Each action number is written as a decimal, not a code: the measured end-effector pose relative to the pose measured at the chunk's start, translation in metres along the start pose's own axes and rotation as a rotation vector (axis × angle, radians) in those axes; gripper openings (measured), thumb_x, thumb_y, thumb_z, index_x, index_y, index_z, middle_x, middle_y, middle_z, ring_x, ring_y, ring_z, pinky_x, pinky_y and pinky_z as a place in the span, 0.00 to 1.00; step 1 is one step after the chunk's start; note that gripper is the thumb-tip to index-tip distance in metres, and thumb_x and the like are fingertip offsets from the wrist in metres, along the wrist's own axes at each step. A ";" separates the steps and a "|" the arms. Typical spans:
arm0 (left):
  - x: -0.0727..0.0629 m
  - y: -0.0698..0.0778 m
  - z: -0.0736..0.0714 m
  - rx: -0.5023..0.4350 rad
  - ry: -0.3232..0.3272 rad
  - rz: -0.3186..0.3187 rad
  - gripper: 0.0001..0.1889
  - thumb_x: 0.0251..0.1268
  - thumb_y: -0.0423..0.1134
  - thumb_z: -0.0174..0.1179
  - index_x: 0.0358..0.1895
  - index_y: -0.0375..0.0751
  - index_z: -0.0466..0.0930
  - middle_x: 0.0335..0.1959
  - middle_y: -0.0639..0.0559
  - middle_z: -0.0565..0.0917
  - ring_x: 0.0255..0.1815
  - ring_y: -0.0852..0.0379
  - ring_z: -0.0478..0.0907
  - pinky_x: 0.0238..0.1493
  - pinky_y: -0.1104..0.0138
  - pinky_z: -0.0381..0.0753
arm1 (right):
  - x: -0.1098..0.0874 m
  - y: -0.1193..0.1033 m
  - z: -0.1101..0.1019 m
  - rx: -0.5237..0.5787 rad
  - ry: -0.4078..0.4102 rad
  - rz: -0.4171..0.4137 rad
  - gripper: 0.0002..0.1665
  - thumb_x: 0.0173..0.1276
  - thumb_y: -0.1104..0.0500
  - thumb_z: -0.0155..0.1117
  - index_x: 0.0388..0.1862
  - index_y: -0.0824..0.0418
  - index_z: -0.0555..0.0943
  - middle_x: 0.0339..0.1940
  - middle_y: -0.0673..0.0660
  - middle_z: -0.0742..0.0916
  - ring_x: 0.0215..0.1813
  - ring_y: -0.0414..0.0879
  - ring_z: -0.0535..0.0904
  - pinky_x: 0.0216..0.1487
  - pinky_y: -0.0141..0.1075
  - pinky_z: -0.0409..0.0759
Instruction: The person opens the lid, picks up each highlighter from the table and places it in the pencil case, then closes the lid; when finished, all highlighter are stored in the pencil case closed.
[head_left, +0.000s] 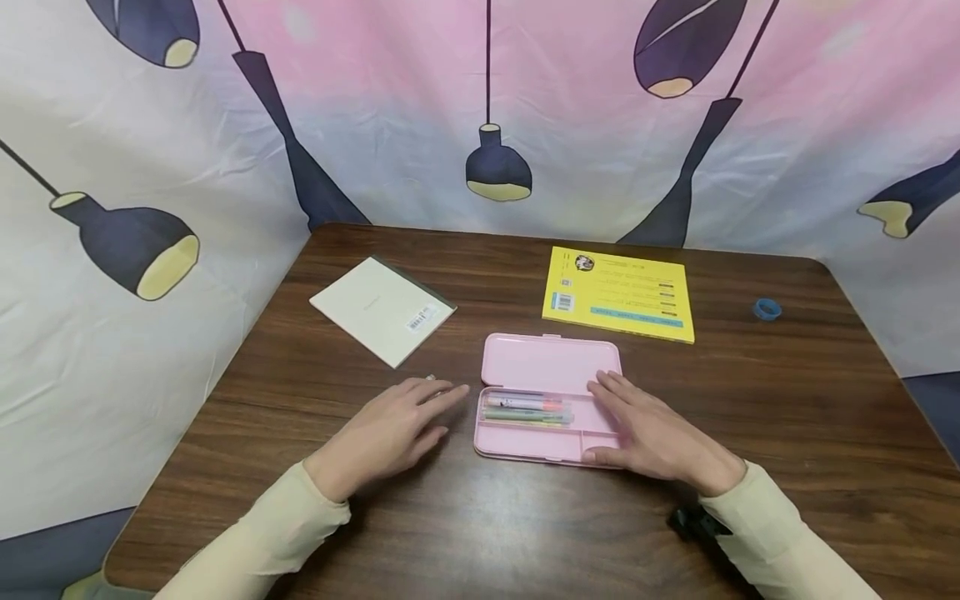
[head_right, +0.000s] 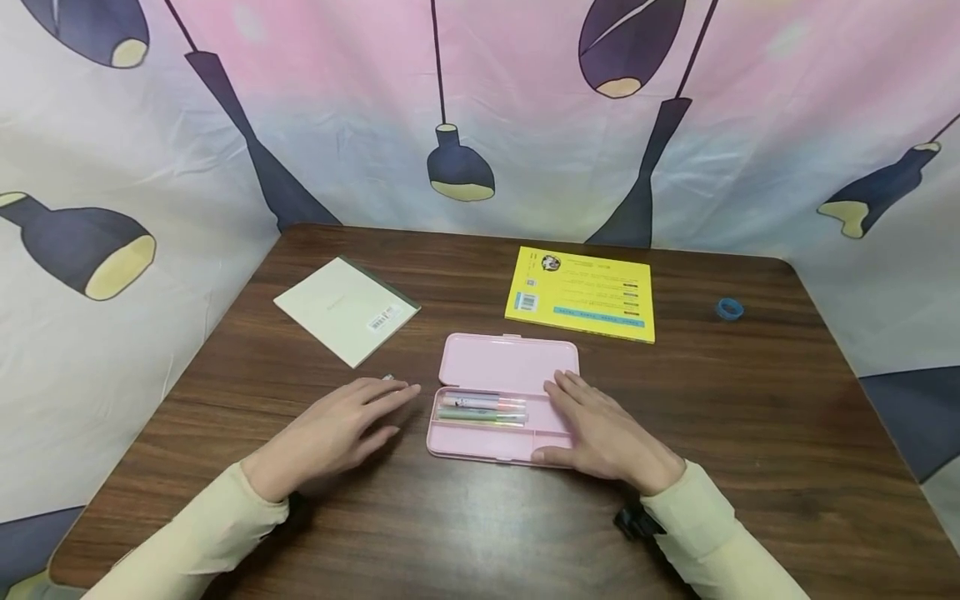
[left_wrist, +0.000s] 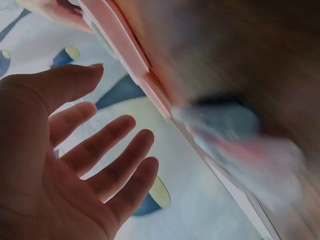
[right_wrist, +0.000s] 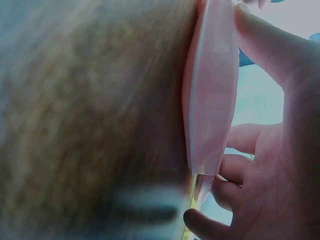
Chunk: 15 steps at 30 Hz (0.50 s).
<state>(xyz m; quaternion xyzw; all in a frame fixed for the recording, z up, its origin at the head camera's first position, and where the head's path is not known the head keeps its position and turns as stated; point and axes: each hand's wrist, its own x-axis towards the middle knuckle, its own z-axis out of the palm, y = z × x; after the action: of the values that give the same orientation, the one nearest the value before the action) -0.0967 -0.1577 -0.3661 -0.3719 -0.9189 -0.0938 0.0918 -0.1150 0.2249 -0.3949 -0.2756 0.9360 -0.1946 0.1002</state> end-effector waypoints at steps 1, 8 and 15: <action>-0.005 -0.002 -0.002 0.002 0.007 -0.020 0.30 0.63 0.40 0.68 0.69 0.45 0.74 0.60 0.44 0.81 0.59 0.45 0.79 0.59 0.51 0.79 | 0.000 0.000 0.000 -0.002 0.002 -0.003 0.60 0.58 0.24 0.62 0.78 0.61 0.61 0.80 0.63 0.61 0.80 0.62 0.53 0.73 0.61 0.60; -0.036 -0.008 -0.006 -0.011 0.078 -0.100 0.33 0.59 0.37 0.71 0.70 0.44 0.73 0.59 0.42 0.80 0.56 0.46 0.80 0.52 0.51 0.82 | 0.000 0.000 -0.003 0.001 0.005 -0.001 0.60 0.58 0.25 0.63 0.78 0.61 0.62 0.80 0.64 0.62 0.80 0.63 0.54 0.72 0.62 0.60; -0.051 -0.003 0.001 -0.046 0.139 -0.082 0.33 0.55 0.34 0.73 0.67 0.41 0.76 0.58 0.41 0.80 0.55 0.48 0.80 0.51 0.55 0.83 | 0.002 0.000 -0.001 0.020 -0.003 -0.004 0.60 0.59 0.26 0.63 0.78 0.61 0.61 0.80 0.63 0.61 0.80 0.62 0.53 0.73 0.62 0.60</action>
<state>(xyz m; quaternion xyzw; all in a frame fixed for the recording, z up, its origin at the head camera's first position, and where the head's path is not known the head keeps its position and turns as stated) -0.0628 -0.1933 -0.3795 -0.3285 -0.9224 -0.1444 0.1428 -0.1167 0.2246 -0.3940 -0.2766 0.9334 -0.2037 0.1042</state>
